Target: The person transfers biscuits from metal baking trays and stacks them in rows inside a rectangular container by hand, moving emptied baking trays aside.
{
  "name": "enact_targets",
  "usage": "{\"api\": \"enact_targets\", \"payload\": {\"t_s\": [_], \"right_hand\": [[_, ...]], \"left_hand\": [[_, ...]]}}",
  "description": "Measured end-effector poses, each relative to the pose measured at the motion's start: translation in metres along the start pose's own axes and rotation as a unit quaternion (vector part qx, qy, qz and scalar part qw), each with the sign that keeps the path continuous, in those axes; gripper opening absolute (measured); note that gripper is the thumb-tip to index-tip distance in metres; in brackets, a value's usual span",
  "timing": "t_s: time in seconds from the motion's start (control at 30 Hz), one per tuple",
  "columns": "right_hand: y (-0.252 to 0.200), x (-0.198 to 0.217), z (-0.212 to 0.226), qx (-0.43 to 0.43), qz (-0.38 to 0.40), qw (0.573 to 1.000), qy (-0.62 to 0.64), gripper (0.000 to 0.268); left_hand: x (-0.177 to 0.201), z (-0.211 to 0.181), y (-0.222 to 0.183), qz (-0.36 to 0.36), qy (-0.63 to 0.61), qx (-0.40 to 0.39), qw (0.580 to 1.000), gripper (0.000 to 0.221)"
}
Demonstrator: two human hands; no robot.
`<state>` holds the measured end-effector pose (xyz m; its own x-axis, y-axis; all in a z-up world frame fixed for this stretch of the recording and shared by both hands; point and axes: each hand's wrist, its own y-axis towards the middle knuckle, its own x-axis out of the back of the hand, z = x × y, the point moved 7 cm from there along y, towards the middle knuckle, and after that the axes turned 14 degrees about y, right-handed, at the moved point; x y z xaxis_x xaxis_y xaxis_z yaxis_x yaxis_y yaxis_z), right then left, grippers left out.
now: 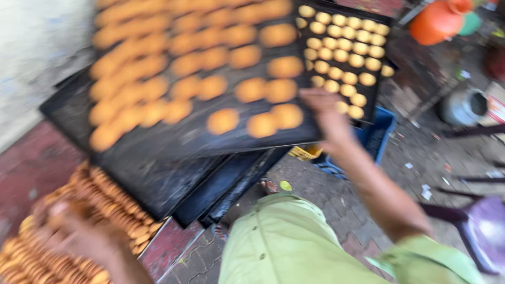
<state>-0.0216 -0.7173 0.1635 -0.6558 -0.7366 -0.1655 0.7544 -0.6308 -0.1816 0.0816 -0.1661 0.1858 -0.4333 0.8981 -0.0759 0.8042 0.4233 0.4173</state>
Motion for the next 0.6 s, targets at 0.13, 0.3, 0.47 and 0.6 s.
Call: {"api": "enact_targets", "payload": {"t_s": [0.13, 0.3, 0.47, 0.6], "right_hand": [[0.02, -0.096, -0.061, -0.096, 0.168, 0.958, 0.212, 0.043], [0.079, -0.122, -0.09, -0.026, 0.25, 0.965, -0.073, 0.047], [0.071, -0.125, -0.01, 0.25, 0.187, 0.858, -0.409, 0.043], [-0.02, -0.182, 0.022, 0.419, 0.31, 0.784, -0.338, 0.035]], "left_hand": [[-0.002, -0.01, -0.017, -0.006, 0.026, -0.019, 0.999, 0.034], [0.0, -0.036, -0.025, 0.034, 0.16, -0.057, 0.985, 0.041], [0.002, -0.003, -0.025, 0.105, 0.474, -0.058, 0.872, 0.041], [-0.024, 0.019, -0.029, 0.285, 0.412, 0.025, 0.865, 0.044]]}}
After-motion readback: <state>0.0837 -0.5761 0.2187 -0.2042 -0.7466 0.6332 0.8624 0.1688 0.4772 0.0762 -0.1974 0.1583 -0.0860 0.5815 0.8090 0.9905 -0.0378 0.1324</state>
